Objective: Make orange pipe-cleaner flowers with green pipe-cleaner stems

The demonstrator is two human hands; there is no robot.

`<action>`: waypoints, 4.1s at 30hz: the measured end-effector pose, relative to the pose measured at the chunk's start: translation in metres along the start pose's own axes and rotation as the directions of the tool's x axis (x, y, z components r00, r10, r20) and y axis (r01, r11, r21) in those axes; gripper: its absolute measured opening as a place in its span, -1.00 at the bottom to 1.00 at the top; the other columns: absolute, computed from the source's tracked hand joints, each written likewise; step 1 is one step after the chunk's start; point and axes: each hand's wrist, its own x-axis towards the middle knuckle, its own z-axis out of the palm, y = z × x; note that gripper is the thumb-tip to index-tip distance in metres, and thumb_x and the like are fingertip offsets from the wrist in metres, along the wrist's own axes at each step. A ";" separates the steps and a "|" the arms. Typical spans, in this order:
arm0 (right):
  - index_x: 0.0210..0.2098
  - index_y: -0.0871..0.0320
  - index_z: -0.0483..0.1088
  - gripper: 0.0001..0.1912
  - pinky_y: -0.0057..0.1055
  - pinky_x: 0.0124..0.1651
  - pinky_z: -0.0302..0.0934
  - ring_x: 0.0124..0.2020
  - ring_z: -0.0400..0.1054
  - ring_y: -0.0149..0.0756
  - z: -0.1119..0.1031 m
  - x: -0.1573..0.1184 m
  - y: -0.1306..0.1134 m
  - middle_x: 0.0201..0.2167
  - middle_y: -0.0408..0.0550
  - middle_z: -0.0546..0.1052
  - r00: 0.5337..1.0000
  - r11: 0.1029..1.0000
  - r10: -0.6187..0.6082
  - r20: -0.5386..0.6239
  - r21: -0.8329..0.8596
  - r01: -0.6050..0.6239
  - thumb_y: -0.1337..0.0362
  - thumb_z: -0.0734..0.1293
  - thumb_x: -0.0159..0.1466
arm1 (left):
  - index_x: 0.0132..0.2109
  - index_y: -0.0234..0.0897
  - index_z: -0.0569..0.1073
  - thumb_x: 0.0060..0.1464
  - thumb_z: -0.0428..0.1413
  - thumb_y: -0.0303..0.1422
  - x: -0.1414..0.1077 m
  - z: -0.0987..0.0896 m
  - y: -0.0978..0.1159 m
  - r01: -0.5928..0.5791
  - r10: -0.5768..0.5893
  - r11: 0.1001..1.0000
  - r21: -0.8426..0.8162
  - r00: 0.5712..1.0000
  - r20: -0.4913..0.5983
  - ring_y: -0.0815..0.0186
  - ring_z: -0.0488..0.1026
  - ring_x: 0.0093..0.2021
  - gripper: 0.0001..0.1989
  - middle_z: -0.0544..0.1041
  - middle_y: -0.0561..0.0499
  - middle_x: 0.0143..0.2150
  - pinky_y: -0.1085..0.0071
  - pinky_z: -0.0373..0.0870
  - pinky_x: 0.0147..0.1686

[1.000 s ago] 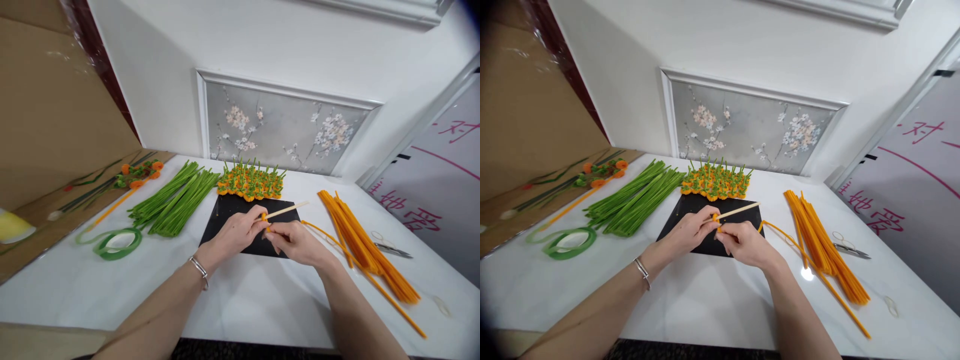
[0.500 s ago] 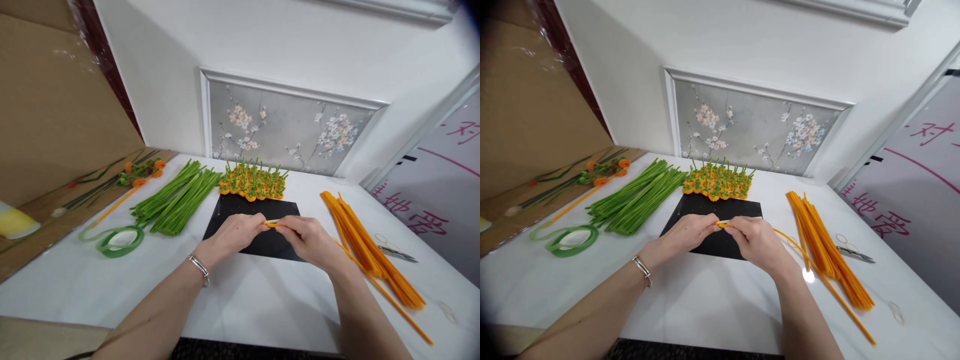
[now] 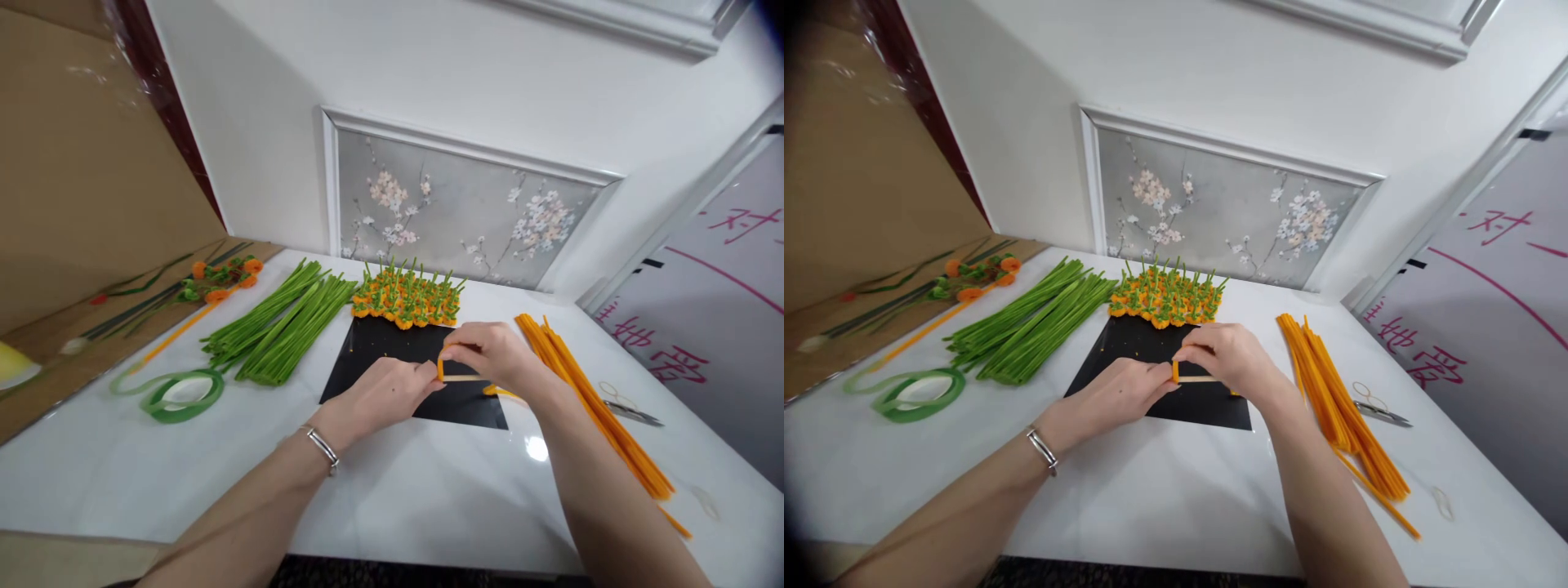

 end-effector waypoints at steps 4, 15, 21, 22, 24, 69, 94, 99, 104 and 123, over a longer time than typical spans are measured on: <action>-0.35 0.08 0.53 -0.77 -0.49 -0.44 0.18 -0.49 0.32 -0.41 -0.009 0.005 0.015 -0.50 -0.18 0.52 0.958 0.949 0.098 0.269 0.264 -0.171 0.12 0.29 0.24 | -0.32 -0.33 0.36 0.32 -0.20 -0.25 -0.001 0.002 0.004 -0.064 0.065 0.997 0.033 0.998 -0.024 0.33 0.31 -0.61 -0.64 0.35 0.02 -0.57 0.45 0.08 -0.59; -0.45 0.13 0.39 -0.78 -0.46 -0.48 0.13 -0.56 0.30 -0.38 0.027 -0.014 0.002 -0.60 -0.15 0.43 0.938 0.960 0.213 0.275 0.120 -0.253 0.23 0.22 0.28 | -0.37 -0.27 0.24 0.31 -0.22 -0.28 0.000 -0.010 0.010 0.060 -0.109 0.947 -0.316 0.984 -0.139 0.39 0.21 -0.58 -0.69 0.28 0.09 -0.55 0.44 0.03 -0.55; 0.15 0.11 0.16 -0.58 -0.38 -0.31 0.26 -0.41 0.42 -0.27 0.032 -0.031 -0.014 -0.32 -0.05 0.53 0.983 0.987 0.163 -0.080 0.010 -0.162 0.20 0.21 0.32 | -0.38 -0.25 0.19 0.29 -0.21 -0.11 0.008 -0.011 0.014 0.141 -0.391 0.259 -0.955 0.920 0.030 0.45 0.11 -0.61 -0.63 0.13 0.17 -0.58 0.51 0.12 -0.58; 0.15 0.10 0.18 -0.61 -0.38 -0.25 0.28 -0.36 0.43 -0.27 0.031 -0.032 -0.015 -0.27 -0.02 0.53 0.977 0.990 0.132 -0.167 -0.017 -0.137 0.22 0.18 0.34 | -0.38 -0.25 0.19 0.27 -0.18 -0.09 0.009 -0.010 0.013 0.135 -0.389 0.147 -0.980 0.919 0.068 0.46 0.10 -0.59 -0.63 0.12 0.17 -0.56 0.52 0.12 -0.57; 0.06 0.09 0.30 -0.70 -0.39 -0.20 0.28 -0.31 0.44 -0.28 0.028 -0.033 -0.016 -0.23 0.01 0.52 0.962 0.990 0.060 -0.266 -0.110 -0.092 0.25 0.13 0.37 | -0.36 -0.27 0.21 0.25 -0.14 -0.06 0.010 -0.008 0.010 0.138 -0.377 0.022 -0.990 0.919 0.119 0.48 0.07 -0.57 -0.63 0.12 0.16 -0.52 0.54 0.10 -0.55; -0.46 0.17 0.44 -0.70 -0.53 -0.54 -0.01 -0.61 0.12 -0.49 0.014 -0.017 0.013 -0.63 -0.22 0.36 0.901 0.935 0.197 0.387 0.203 -0.292 0.13 0.23 0.27 | -0.12 -0.28 0.33 0.32 -0.13 -0.24 0.005 -0.005 -0.001 0.068 -0.071 0.997 -0.023 0.975 -0.210 0.34 0.47 -0.45 -0.77 0.52 0.08 -0.43 0.48 0.16 -0.51; -0.39 0.19 0.50 -0.66 -0.50 -0.47 0.12 -0.52 0.26 -0.43 0.005 -0.014 0.021 -0.56 -0.15 0.45 0.973 0.934 0.156 0.170 0.295 -0.201 0.07 0.25 0.26 | -0.17 -0.25 0.48 0.25 -0.04 -0.45 0.005 -0.004 -0.004 -0.038 -0.005 0.952 -0.304 0.990 -0.140 0.36 0.44 -0.28 -0.80 0.53 0.04 -0.30 0.49 0.29 -0.28; -0.47 0.18 0.45 -0.66 -0.53 -0.54 0.03 -0.59 0.18 -0.48 0.014 -0.020 0.018 -0.63 -0.21 0.39 0.947 0.936 0.168 0.274 0.257 -0.241 0.12 0.22 0.29 | 0.10 -0.20 0.39 0.23 -0.04 -0.45 0.005 -0.005 0.001 0.110 -0.197 0.875 -0.472 0.971 -0.138 0.41 0.46 -0.35 -0.67 0.56 0.04 -0.25 0.51 0.34 -0.31; -0.46 0.14 0.37 -0.76 -0.51 -0.50 0.03 -0.58 0.20 -0.46 0.022 -0.032 -0.001 -0.60 -0.23 0.40 0.964 0.992 0.125 0.234 -0.012 -0.126 0.25 0.21 0.32 | 0.01 -0.21 0.48 0.24 -0.06 -0.41 0.004 -0.002 -0.008 0.175 -0.279 0.880 -0.441 0.943 -0.182 0.35 0.49 -0.27 -0.71 0.58 0.04 -0.25 0.48 0.34 -0.27; -0.31 0.08 0.45 -0.76 -0.47 -0.44 0.02 -0.49 0.38 -0.38 0.031 -0.026 -0.004 -0.46 -0.15 0.55 0.966 0.927 0.050 -0.253 -0.349 -0.139 0.20 0.17 0.36 | -0.15 -0.24 0.41 0.22 -0.05 -0.38 0.005 0.002 0.000 0.189 -0.223 0.855 -0.482 0.975 -0.013 0.42 0.30 -0.51 -0.85 0.41 0.13 -0.49 0.50 0.18 -0.47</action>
